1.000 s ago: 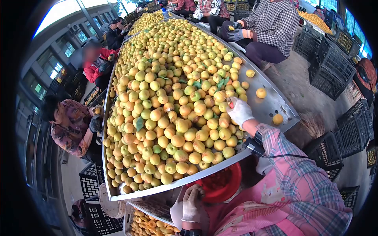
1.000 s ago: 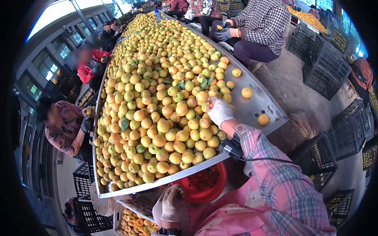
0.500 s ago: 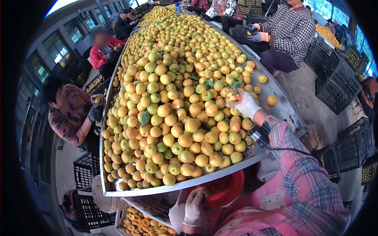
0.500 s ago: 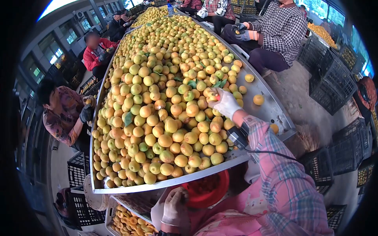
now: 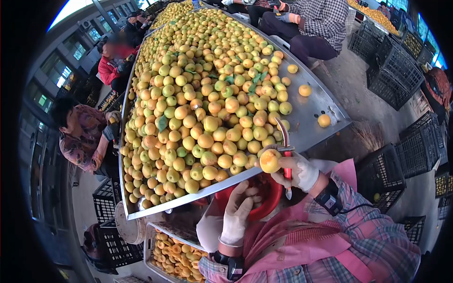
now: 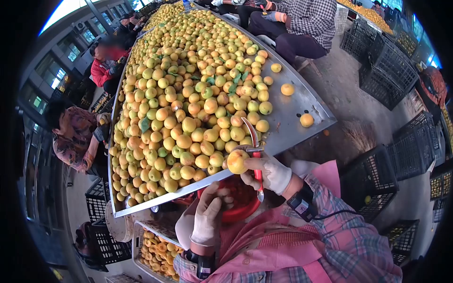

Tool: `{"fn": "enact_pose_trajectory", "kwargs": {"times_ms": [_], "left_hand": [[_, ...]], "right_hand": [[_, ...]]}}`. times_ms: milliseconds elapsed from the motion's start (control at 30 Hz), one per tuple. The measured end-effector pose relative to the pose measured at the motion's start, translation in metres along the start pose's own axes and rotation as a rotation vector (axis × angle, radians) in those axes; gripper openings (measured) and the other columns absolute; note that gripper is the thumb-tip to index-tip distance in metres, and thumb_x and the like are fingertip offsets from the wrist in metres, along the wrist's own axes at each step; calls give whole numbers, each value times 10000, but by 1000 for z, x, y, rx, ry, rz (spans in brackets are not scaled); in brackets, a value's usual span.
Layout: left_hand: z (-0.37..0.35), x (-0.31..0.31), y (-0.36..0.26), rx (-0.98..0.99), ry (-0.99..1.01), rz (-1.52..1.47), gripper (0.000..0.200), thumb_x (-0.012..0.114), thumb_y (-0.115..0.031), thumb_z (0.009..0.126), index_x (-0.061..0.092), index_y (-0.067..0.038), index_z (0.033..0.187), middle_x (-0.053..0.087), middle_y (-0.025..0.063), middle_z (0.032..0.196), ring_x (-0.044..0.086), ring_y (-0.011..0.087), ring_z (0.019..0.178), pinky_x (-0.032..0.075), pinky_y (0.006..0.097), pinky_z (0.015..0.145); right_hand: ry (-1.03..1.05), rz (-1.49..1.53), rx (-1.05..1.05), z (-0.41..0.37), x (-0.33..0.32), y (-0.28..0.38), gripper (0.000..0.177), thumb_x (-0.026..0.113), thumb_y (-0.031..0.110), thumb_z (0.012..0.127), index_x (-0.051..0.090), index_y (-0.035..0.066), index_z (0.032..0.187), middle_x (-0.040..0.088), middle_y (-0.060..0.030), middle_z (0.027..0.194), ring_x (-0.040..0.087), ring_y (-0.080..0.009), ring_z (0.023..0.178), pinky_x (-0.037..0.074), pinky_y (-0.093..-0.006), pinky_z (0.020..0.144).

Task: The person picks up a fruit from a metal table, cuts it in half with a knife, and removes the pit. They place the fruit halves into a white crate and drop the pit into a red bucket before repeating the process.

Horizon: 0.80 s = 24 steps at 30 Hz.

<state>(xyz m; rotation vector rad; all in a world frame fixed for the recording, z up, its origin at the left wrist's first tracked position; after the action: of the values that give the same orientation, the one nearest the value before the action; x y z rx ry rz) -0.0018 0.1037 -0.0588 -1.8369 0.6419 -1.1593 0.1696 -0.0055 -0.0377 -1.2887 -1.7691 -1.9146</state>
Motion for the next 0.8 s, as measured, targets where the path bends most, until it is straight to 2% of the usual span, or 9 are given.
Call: {"fn": "enact_pose_trajectory", "kwargs": {"times_ms": [100, 133, 233, 267, 467, 533, 567, 700, 800], "left_hand": [[5, 33, -10, 34, 97, 14, 725, 659, -303, 917, 283, -10, 1462, 578, 120, 1218, 590, 201, 1068, 487, 317, 927], [6, 44, -9, 48, 174, -6, 787, 672, -325, 905, 240, -12, 1482, 574, 125, 1228, 593, 205, 1072, 485, 315, 927], [18, 67, 3, 106, 334, 52, 788, 664, -370, 895, 248, -15, 1462, 563, 67, 946, 607, 221, 857, 501, 353, 788], [15, 75, 9, 105, 266, 87, 769, 656, -378, 899, 263, -11, 1449, 515, 43, 862, 583, 207, 765, 498, 339, 711], [13, 129, 14, 47, 377, 224, 730, 626, -361, 928, 257, -45, 1474, 547, 46, 954, 513, 143, 715, 497, 290, 653], [16, 122, 25, -5, 370, 204, 882, 738, -402, 828, 256, -26, 1464, 573, 94, 1056, 550, 151, 720, 521, 297, 639], [18, 122, 28, -24, 395, 153, 819, 744, -293, 842, 269, -23, 1451, 565, 117, 1161, 568, 157, 714, 507, 266, 619], [10, 110, 34, -35, 286, 231, 721, 665, -58, 836, 278, -26, 1443, 567, 134, 1163, 594, 155, 697, 508, 248, 611], [2, 105, 30, 2, 204, 162, 673, 659, -48, 848, 314, -23, 1425, 592, 118, 1120, 592, 135, 703, 507, 233, 614]], "right_hand": [[-56, -40, -27, -22, 11, -8, 420, 619, 211, 873, 528, 39, 1246, 626, -76, 755, 572, -123, 514, 387, -204, 374], [17, -101, -29, -29, 8, -9, 418, 615, 220, 878, 527, 37, 1243, 625, -78, 721, 572, -114, 500, 384, -191, 377], [-70, -105, 5, -52, 4, -11, 421, 631, 261, 894, 532, 48, 1244, 620, -66, 675, 532, -91, 439, 382, -195, 369], [-87, -156, -1, -62, 4, -8, 427, 640, 278, 894, 537, 54, 1242, 614, -61, 664, 529, -88, 438, 381, -197, 365], [-166, -25, -51, -107, -9, -4, 382, 628, 363, 915, 544, 69, 1144, 580, -48, 628, 542, -97, 448, 398, -200, 354], [-156, 12, -32, -118, -14, -6, 392, 613, 373, 927, 539, 71, 1165, 587, -52, 638, 546, -98, 453, 401, -201, 356], [-170, 62, -36, -122, -14, -5, 397, 598, 376, 938, 533, 71, 1184, 594, -55, 648, 550, -97, 458, 405, -202, 359], [-151, 113, -10, -120, -16, -12, 454, 577, 348, 956, 483, 77, 1309, 623, -74, 746, 585, -111, 508, 430, -213, 377], [-97, 141, 21, -112, -17, -24, 522, 606, 357, 937, 425, 112, 1361, 646, -82, 863, 625, -132, 572, 458, -208, 415]]}}
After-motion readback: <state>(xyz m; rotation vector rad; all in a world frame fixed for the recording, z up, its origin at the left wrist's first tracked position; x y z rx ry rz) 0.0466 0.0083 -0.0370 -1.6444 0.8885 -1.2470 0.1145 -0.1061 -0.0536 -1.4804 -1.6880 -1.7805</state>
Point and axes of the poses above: each hand's wrist, its own z-axis towards the middle knuckle, its own x-axis out of the palm, y = z × x, the point moved 4 cm from there along z, towards the middle knuckle
